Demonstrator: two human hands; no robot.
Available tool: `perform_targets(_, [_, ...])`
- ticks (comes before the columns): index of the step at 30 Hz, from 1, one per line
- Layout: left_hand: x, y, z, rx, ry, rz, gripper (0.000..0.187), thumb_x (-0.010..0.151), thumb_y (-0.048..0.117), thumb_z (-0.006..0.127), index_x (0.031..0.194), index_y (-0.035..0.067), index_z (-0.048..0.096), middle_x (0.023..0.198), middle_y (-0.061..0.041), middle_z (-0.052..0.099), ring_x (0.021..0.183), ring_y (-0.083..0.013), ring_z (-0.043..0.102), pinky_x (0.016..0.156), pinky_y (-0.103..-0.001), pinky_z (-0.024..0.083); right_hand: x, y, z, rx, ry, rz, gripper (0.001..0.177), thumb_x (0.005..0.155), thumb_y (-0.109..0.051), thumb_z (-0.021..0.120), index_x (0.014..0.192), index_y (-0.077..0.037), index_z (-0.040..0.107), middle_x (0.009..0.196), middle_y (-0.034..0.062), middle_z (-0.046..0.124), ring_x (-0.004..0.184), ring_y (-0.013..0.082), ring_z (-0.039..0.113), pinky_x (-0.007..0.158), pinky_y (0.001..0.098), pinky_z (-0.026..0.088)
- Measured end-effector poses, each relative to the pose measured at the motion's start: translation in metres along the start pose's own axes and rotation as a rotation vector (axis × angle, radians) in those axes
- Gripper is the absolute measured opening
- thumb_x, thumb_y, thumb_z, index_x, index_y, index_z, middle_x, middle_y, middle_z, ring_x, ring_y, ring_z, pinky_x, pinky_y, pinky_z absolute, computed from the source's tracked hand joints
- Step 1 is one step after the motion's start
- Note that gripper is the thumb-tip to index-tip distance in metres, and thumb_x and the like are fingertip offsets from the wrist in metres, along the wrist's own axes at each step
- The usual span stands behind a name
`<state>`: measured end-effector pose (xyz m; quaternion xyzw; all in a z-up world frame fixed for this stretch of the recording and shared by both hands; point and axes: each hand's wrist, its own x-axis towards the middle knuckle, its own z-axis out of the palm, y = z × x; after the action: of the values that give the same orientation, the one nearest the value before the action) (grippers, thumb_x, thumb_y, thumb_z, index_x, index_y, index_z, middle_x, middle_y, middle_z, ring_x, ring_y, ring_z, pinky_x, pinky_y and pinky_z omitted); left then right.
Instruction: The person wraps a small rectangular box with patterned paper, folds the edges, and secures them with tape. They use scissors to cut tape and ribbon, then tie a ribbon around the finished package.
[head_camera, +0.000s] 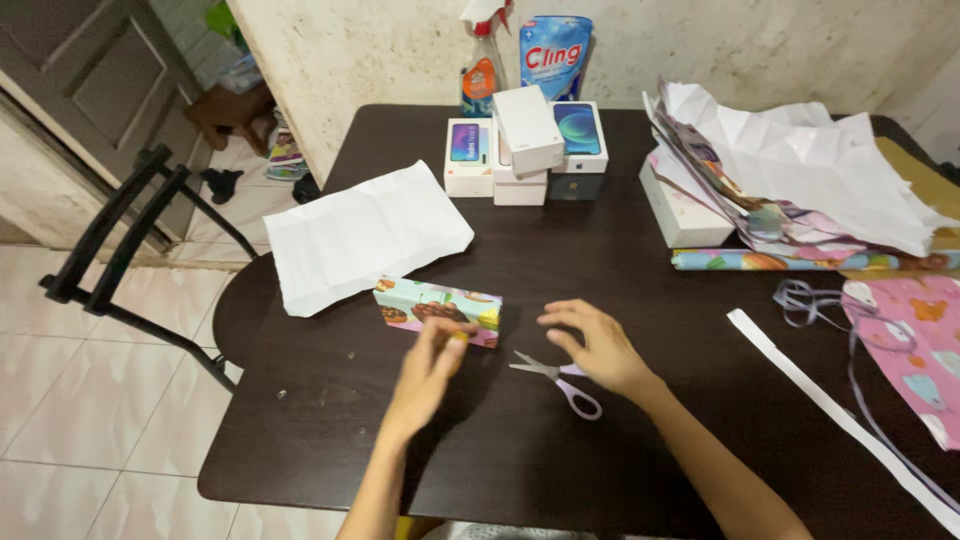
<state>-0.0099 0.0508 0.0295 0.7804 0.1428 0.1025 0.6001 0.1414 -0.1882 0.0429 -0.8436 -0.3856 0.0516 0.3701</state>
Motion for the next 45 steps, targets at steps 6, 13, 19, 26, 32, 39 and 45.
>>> perform_targets(6, [0.026, -0.007, -0.073, -0.216, 0.115, 0.209, 0.028, 0.099, 0.033, 0.053, 0.111, 0.009, 0.063, 0.114, -0.013, 0.075, 0.106, -0.0203, 0.071, 0.096, -0.035, 0.055, 0.035, -0.042, 0.0, 0.091, -0.045, -0.116, 0.025, 0.094, -0.022, 0.066, 0.115, -0.013, 0.076, 0.135, 0.0054, 0.067, 0.123, 0.0249, 0.065, 0.103, 0.0395, 0.051])
perform_targets(13, [0.066, -0.031, -0.095, -0.528, 0.447, 0.198, 0.027, 0.107, 0.032, 0.044, 0.111, 0.006, 0.052, 0.128, -0.017, 0.068, 0.122, -0.0241, 0.059, 0.105, -0.039, 0.044, 0.085, -0.066, 0.06, -0.322, 0.054, -0.473, 0.075, 0.09, -0.035, 0.071, 0.147, 0.002, 0.04, 0.15, 0.0241, 0.044, 0.133, 0.0395, 0.047, 0.109, 0.0516, 0.041])
perform_targets(19, [0.063, -0.037, -0.076, -0.212, 0.344, 0.173, 0.025, 0.105, 0.027, 0.041, 0.111, 0.005, 0.051, 0.138, -0.017, 0.065, 0.125, -0.0265, 0.061, 0.105, -0.04, 0.046, 0.087, -0.05, 0.065, -0.143, -0.316, -0.29, 0.07, 0.097, -0.028, 0.062, 0.158, -0.008, 0.035, 0.164, 0.0158, 0.034, 0.136, 0.0334, 0.047, 0.11, 0.0433, 0.042])
perform_targets(26, [0.064, -0.034, -0.067, 0.024, 0.312, 0.253, 0.02, 0.104, 0.022, 0.043, 0.107, 0.004, 0.049, 0.135, -0.017, 0.067, 0.119, -0.0294, 0.066, 0.097, -0.043, 0.055, 0.087, -0.007, 0.05, 0.23, -0.271, -0.401, 0.053, 0.096, -0.018, 0.067, 0.146, -0.013, 0.052, 0.157, 0.0169, 0.047, 0.133, 0.0331, 0.057, 0.109, 0.0403, 0.05])
perform_targets(32, [0.064, -0.04, -0.069, 0.072, 0.314, 0.244, 0.021, 0.103, 0.023, 0.043, 0.109, 0.003, 0.049, 0.133, -0.017, 0.067, 0.117, -0.0282, 0.067, 0.097, -0.041, 0.054, 0.085, 0.01, 0.077, 0.297, -0.173, -0.544, 0.037, 0.095, -0.005, 0.068, 0.128, -0.018, 0.071, 0.158, 0.0209, 0.046, 0.127, 0.0355, 0.064, 0.09, 0.0335, 0.06])
perform_targets(39, [0.06, -0.046, -0.07, -0.132, 0.289, 0.311, 0.034, 0.107, 0.037, 0.04, 0.11, 0.005, 0.05, 0.132, -0.017, 0.069, 0.112, -0.026, 0.064, 0.104, -0.041, 0.049, 0.077, 0.01, 0.068, 0.412, -0.242, -0.335, 0.077, 0.092, -0.012, 0.072, 0.158, -0.009, 0.031, 0.154, 0.0136, 0.053, 0.128, 0.032, 0.063, 0.1, 0.0392, 0.053])
perform_targets(45, [0.062, -0.059, -0.073, -0.474, 0.399, 0.429, 0.041, 0.106, 0.046, 0.042, 0.116, 0.007, 0.051, 0.126, -0.017, 0.065, 0.126, -0.0254, 0.057, 0.113, -0.042, 0.04, 0.067, -0.006, 0.061, 0.194, -0.199, -0.387, 0.054, 0.092, -0.018, 0.07, 0.143, -0.01, 0.055, 0.146, 0.0157, 0.057, 0.121, 0.0343, 0.066, 0.096, 0.0404, 0.059])
